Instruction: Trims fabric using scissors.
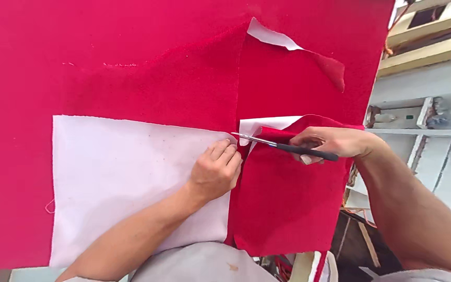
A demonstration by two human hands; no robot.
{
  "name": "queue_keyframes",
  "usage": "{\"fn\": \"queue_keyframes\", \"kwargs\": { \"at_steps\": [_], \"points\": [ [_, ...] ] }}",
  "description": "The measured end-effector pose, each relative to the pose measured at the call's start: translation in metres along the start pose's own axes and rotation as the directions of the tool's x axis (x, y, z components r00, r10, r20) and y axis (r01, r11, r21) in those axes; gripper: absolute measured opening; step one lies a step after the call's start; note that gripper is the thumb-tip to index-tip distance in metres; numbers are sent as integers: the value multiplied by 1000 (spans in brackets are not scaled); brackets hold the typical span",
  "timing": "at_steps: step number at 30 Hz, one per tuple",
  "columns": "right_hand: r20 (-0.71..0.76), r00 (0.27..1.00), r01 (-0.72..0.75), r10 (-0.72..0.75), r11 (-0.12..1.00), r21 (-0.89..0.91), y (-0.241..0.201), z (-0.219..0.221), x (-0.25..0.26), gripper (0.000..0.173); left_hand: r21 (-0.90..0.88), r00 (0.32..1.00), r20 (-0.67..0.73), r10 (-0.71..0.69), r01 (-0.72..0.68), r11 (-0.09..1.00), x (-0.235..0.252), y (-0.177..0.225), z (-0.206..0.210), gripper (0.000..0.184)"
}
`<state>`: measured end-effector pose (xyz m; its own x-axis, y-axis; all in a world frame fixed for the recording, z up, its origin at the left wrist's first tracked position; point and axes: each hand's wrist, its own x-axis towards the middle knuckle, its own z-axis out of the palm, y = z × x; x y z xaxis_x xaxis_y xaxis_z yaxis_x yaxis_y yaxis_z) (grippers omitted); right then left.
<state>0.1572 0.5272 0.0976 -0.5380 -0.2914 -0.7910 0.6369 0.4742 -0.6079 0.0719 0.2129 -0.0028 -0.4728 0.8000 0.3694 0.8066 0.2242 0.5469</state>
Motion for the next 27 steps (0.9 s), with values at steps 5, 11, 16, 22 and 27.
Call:
{"fn": "queue_keyframes", "kwargs": {
  "at_steps": [5, 11, 16, 22, 27],
  "points": [
    [58, 998, 35, -34, 999, -16, -21, -10, 26, 40, -10, 1000, -6, 0, 0, 1000, 0, 0, 1, 25],
    [26, 999, 39, -36, 992, -117, -23, -15, 35, 24, -16, 1000, -19, 3, -3, 1000, -1, 0, 1, 26],
    [91, 994, 70, -60, 991, -114, -30, -19, 42, 30, -9, 1000, -17, 14, -14, 1000, -1, 0, 0, 26],
    [99, 992, 92, -78, 984, -151, -44, -15, 56, 28, -17, 999, -25, 30, -31, 999, -1, -1, 0, 25],
    [106, 993, 59, -47, 992, -114, -47, -12, 56, 29, -24, 999, -22, 35, -35, 999, -1, -1, -1, 25]
  ]
}}
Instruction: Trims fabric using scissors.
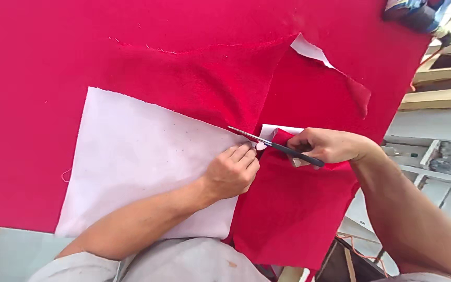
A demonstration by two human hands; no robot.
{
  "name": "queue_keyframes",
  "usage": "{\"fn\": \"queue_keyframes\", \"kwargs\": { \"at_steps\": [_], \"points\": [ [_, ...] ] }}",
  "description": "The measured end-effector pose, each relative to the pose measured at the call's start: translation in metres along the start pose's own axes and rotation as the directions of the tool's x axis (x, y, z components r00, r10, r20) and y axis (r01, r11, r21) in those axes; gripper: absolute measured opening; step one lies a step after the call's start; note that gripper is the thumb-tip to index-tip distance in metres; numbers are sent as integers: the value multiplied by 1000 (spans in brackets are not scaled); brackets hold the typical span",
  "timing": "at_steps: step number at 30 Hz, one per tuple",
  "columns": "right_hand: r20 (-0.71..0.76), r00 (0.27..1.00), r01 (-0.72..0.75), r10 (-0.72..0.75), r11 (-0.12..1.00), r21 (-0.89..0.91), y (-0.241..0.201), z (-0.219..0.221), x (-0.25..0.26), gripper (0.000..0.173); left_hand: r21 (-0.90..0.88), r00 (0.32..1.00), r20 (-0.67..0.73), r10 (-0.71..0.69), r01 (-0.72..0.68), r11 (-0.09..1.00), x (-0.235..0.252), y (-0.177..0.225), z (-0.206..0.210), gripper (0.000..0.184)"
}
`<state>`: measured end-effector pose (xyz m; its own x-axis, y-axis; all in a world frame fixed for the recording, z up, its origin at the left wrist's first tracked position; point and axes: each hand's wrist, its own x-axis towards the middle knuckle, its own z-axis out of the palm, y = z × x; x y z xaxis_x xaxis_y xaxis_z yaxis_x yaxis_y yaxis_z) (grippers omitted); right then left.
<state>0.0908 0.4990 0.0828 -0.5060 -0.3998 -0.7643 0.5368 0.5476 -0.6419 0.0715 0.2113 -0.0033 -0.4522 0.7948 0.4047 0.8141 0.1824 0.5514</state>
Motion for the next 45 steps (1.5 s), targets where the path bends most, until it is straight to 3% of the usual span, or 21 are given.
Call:
{"fn": "queue_keyframes", "kwargs": {
  "at_steps": [10, 13, 18, 23, 34, 42, 45],
  "points": [
    [39, 999, 25, -23, 999, -48, -23, 0, 18, 25, 8, 1000, -12, 24, -24, 1000, -1, 0, 1, 23],
    [65, 997, 38, -34, 998, -56, -31, 0, 26, 36, 4, 999, -1, 40, -40, 999, -1, 0, 1, 23],
    [70, 997, 46, -39, 994, -98, -46, 4, 41, 28, -10, 999, 22, 48, -48, 999, -1, -1, 2, 23],
    [89, 994, 62, -56, 996, -63, -52, 6, 55, 35, 0, 997, 50, 64, -64, 998, -1, 1, -1, 23],
    [106, 992, 75, -64, 992, -101, -79, 13, 80, 29, 46, 987, 144, 64, -71, 996, -1, 4, -7, 21],
    [112, 992, 57, -52, 997, -43, -85, 19, 84, 34, -17, 969, 241, 61, -59, 998, 3, 4, -13, 20],
    [107, 994, 21, -20, 1000, -4, -77, 14, 63, 44, -34, 974, 218, 66, -60, 998, 2, 3, -13, 20]
  ]
}}
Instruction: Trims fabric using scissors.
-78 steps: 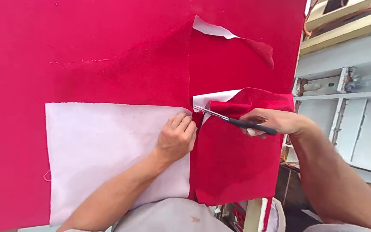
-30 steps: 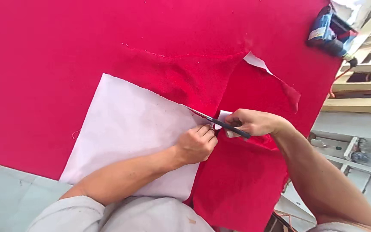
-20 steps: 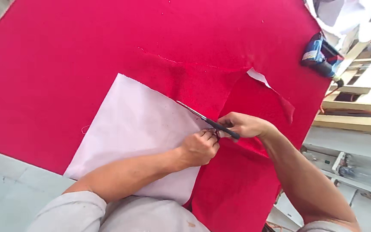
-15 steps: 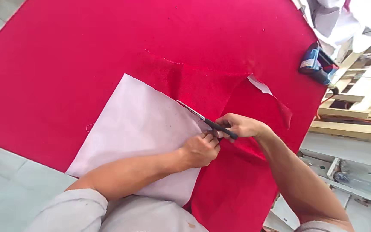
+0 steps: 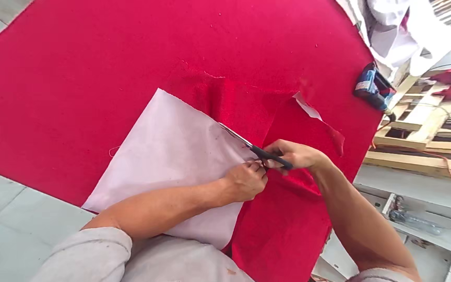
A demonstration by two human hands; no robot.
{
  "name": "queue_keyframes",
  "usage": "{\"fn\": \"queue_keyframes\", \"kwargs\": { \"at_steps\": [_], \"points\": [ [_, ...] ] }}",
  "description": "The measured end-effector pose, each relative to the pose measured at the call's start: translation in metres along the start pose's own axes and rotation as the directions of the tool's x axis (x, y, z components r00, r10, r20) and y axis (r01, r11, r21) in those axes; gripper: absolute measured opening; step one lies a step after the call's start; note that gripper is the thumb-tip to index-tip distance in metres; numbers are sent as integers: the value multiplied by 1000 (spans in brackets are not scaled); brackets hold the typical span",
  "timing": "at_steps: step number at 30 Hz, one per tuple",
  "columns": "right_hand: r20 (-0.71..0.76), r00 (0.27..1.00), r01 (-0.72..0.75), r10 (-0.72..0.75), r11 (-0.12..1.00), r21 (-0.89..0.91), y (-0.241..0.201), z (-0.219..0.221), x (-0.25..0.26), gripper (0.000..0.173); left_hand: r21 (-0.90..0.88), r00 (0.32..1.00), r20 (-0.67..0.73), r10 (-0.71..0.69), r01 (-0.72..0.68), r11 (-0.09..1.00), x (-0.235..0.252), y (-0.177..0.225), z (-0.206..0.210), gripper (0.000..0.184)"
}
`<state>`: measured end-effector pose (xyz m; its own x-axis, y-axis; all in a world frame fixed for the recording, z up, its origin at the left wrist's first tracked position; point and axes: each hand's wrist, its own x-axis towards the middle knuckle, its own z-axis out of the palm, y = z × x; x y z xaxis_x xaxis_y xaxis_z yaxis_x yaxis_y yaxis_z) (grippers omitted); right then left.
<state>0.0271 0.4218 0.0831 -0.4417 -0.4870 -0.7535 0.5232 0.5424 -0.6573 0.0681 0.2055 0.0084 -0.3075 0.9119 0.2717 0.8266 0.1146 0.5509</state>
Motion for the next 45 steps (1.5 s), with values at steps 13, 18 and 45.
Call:
{"fn": "queue_keyframes", "kwargs": {
  "at_steps": [13, 18, 45],
  "points": [
    [17, 999, 48, -49, 998, 40, -19, 3, 36, 37, 46, 1000, 22, 10, -11, 999, 0, 2, 1, 22],
    [23, 998, 66, -66, 998, 24, -20, 1, 36, 36, 19, 996, 87, 17, -19, 1000, 1, 0, -6, 22],
    [28, 994, 105, -106, 994, 43, -49, 4, 79, 40, -60, 996, 90, 17, -12, 998, 1, -2, -6, 29]
  ]
}}
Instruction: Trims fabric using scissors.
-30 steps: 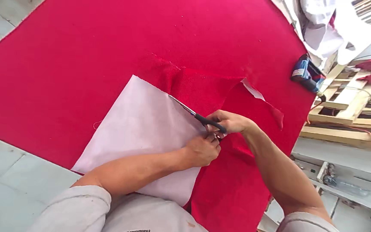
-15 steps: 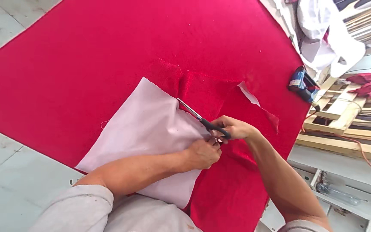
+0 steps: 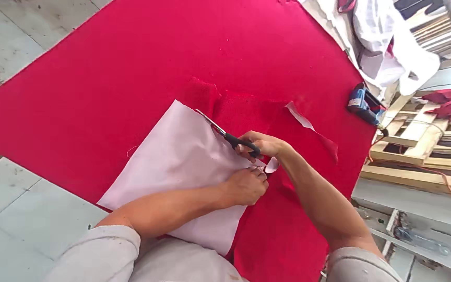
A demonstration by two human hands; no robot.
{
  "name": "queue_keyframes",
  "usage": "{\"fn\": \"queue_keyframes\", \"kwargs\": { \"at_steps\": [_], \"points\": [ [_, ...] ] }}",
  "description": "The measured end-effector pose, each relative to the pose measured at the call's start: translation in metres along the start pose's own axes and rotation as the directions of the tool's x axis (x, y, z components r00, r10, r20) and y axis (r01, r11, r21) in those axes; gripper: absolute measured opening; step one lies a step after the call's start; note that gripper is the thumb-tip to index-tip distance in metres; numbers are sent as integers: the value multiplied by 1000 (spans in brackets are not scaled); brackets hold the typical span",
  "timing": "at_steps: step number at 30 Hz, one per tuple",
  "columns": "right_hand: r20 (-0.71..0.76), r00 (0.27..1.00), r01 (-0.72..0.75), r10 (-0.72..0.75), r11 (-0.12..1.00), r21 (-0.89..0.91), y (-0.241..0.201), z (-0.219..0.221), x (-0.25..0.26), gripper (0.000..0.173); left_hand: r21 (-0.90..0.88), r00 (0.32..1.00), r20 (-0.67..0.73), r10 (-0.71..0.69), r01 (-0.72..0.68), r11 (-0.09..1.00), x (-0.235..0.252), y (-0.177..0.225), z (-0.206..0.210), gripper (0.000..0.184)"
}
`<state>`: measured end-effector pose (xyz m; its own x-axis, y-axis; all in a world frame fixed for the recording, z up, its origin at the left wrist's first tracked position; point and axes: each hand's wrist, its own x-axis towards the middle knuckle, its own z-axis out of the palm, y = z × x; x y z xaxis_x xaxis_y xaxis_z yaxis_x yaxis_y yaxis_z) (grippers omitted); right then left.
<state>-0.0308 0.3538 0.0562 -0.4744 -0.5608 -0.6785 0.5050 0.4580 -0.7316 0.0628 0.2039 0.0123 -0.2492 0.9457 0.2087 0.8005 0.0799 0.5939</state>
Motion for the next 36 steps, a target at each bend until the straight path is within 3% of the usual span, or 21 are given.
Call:
{"fn": "queue_keyframes", "kwargs": {
  "at_steps": [4, 10, 19, 23, 28, 30, 33, 34, 36],
  "points": [
    [-25, 1000, 14, -15, 999, -50, -1, 0, 1, 40, -13, 1000, 2, 0, 0, 1000, 1, -2, -2, 29],
    [72, 995, 64, -67, 997, 39, -2, -2, 6, 51, -2, 1000, 0, 8, -8, 1000, 2, -1, -2, 28],
    [10, 998, 69, -69, 996, -53, -14, -2, 12, 36, -40, 997, 81, -11, 14, 999, 4, 1, -7, 30],
    [57, 998, 38, -36, 999, -35, -23, -7, 17, 45, -55, 993, 118, -22, 29, 998, 4, 2, -9, 31],
    [26, 999, -31, 33, 996, -82, -39, -11, 30, 40, -99, 987, 160, -23, 39, 994, 6, 1, -10, 29],
    [-5, 999, -48, 48, 993, -110, -43, -12, 29, 35, -154, 997, 69, 38, -27, 988, 1, -1, -13, 28],
    [-40, 998, -51, 45, 986, -159, -43, -20, 15, 35, -132, 954, -241, 180, -216, 967, -28, -7, -62, 23],
    [-44, 998, -54, 48, 987, -154, -37, -22, 8, 36, -121, 917, -361, 172, -229, 966, -46, -13, -93, 25],
    [-44, 998, -41, 36, 993, -114, -26, -26, -4, 39, -121, 833, -553, 18, -101, 988, -81, -51, -167, 33]
  ]
}}
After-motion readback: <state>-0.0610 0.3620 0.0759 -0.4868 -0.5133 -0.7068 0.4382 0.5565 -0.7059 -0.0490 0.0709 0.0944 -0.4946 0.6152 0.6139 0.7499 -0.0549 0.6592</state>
